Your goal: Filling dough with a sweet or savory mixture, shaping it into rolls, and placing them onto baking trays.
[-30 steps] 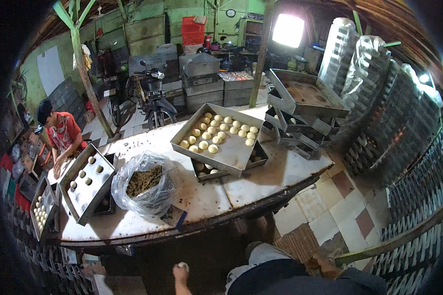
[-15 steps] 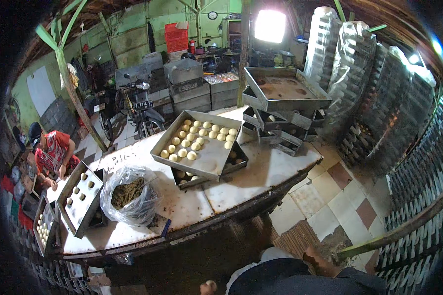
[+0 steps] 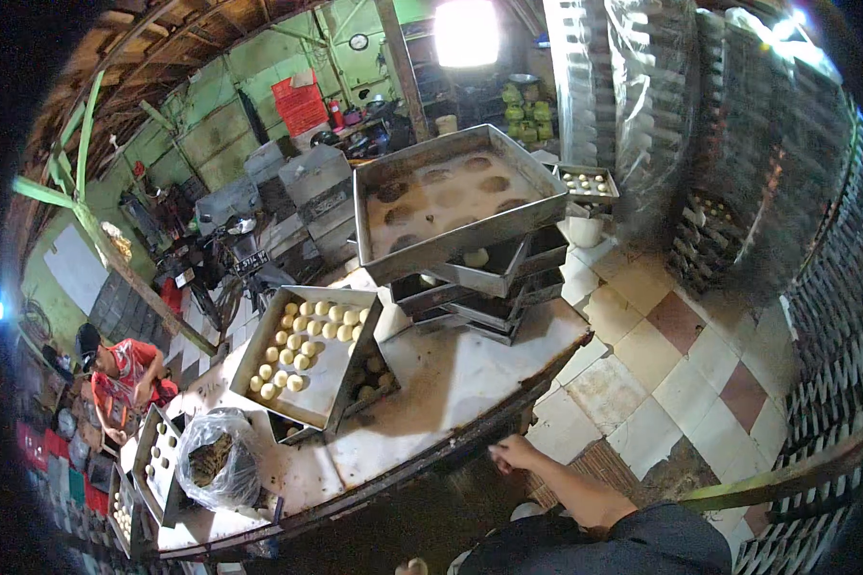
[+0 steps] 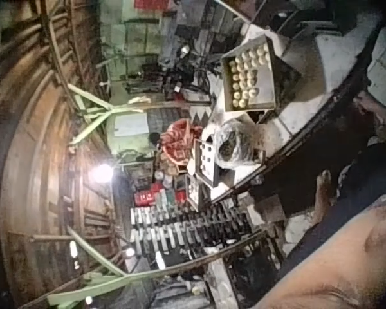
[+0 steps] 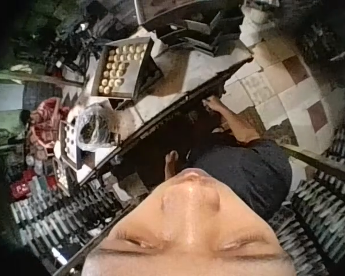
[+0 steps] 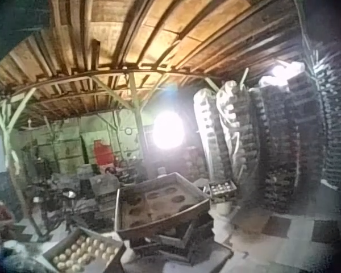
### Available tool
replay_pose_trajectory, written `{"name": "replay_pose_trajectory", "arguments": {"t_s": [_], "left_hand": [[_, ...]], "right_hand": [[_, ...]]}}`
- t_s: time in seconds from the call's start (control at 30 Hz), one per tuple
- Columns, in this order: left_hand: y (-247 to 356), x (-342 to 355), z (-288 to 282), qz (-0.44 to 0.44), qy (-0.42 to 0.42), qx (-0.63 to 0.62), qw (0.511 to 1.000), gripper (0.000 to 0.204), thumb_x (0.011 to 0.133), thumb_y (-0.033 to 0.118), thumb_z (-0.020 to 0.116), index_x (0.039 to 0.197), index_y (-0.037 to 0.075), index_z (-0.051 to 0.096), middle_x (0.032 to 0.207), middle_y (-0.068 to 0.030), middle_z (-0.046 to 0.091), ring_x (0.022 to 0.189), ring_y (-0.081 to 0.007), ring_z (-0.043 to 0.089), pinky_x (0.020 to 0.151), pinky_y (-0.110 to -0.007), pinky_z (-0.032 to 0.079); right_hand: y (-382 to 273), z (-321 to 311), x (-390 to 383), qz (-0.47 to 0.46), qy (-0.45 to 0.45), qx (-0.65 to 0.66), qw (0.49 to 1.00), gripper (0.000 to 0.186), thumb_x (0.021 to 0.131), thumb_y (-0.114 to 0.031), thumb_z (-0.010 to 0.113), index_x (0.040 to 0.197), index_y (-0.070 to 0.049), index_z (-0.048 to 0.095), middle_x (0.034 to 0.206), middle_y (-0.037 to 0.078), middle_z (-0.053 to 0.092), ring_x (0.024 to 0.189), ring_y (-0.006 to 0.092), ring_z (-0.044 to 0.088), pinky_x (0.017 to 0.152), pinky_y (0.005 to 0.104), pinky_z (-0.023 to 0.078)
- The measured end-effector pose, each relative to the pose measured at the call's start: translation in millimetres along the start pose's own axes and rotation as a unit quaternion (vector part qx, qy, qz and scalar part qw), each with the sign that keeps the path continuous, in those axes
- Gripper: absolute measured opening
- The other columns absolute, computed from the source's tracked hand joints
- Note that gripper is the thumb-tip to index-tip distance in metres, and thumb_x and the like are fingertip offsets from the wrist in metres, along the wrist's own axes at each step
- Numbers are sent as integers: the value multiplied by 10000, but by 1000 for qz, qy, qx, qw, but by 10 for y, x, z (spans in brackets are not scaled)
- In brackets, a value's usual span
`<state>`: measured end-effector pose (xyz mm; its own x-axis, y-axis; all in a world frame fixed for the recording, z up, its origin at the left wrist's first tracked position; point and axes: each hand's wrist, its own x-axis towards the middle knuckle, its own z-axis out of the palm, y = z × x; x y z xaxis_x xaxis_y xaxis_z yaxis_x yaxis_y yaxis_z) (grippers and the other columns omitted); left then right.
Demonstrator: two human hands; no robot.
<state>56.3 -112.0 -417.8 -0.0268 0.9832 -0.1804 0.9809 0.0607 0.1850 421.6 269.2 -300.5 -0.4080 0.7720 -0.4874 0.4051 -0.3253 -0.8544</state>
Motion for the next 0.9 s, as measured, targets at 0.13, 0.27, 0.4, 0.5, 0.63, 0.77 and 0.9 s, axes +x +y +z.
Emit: {"name": "replay_pose_trajectory", "arguments": {"t_s": [0.13, 0.27, 0.4, 0.5, 0.63, 0.77, 0.9], "left_hand": [[1235, 1151, -1340, -411, -47, -550, 725, 315, 1019, 287, 630, 1076, -13, 709, 866, -74, 714, 704, -189, 649, 613, -352, 515], [1322, 1275, -1379, -400, -89, -525, 746, 447, 980, 344, 648, 1207, -40, 674, 1051, -160, 712, 896, -252, 697, 761, -398, 545], [289, 214, -713, -331, -35, -271, 903, 401, 939, 395, 687, 1110, 34, 719, 926, -171, 739, 757, -303, 709, 666, -434, 550], [992, 154, -547, -333, -93, -504, 792, 363, 1003, 363, 588, 1142, 37, 664, 1021, -190, 659, 971, -318, 618, 850, -464, 513], [998, -76, -683, -301, -101, -414, 853, 387, 970, 373, 615, 1123, 24, 681, 1000, -196, 677, 947, -323, 645, 828, -464, 524], [948, -295, -684, -256, -117, -338, 898, 411, 938, 382, 643, 1105, 11, 698, 978, -201, 695, 922, -328, 671, 805, -463, 535], [835, -542, -384, -230, -123, -279, 924, 436, 905, 392, 671, 1086, -2, 715, 956, -206, 713, 898, -334, 698, 783, -462, 546]], "right_hand": [[-1464, -917, -241, -203, 52, -41, 977, 267, 1020, -279, 621, 955, -39, 720, 728, 47, 718, 648, 112, 668, 608, 306, 523], [-3146, -2220, -794, -484, 358, 59, 796, 280, 1028, -228, 587, 855, -15, 644, 769, 92, 640, 650, 170, 623, 630, 343, 500], [-4008, -2937, -296, -377, 727, -145, 555, 383, 964, -356, 618, 1093, 1, 669, 1013, 236, 678, 1038, 432, 640, 979, 492, 458], [-3318, -4182, 34, -222, 480, -49, 847, 533, 963, -430, 531, 1169, 47, 649, 1167, 291, 672, 1168, 478, 601, 1020, 480, 442], [-3367, -3221, -324, -249, 424, -72, 867, 473, 990, -326, 427, 1169, 54, 641, 1221, 322, 639, 1137, 539, 578, 972, 527, 460], [-2519, -2195, -750, -272, 281, 258, 884, 581, 943, -237, 556, 1485, -52, 454, 1371, 108, 561, 1173, 237, 568, 980, 366, 470], [-1820, -1319, -1381, -239, 182, 480, 824, 676, 798, -35, 595, 1453, 5, 435, 1204, 87, 572, 1062, 242, 582, 926, 364, 494]]}}
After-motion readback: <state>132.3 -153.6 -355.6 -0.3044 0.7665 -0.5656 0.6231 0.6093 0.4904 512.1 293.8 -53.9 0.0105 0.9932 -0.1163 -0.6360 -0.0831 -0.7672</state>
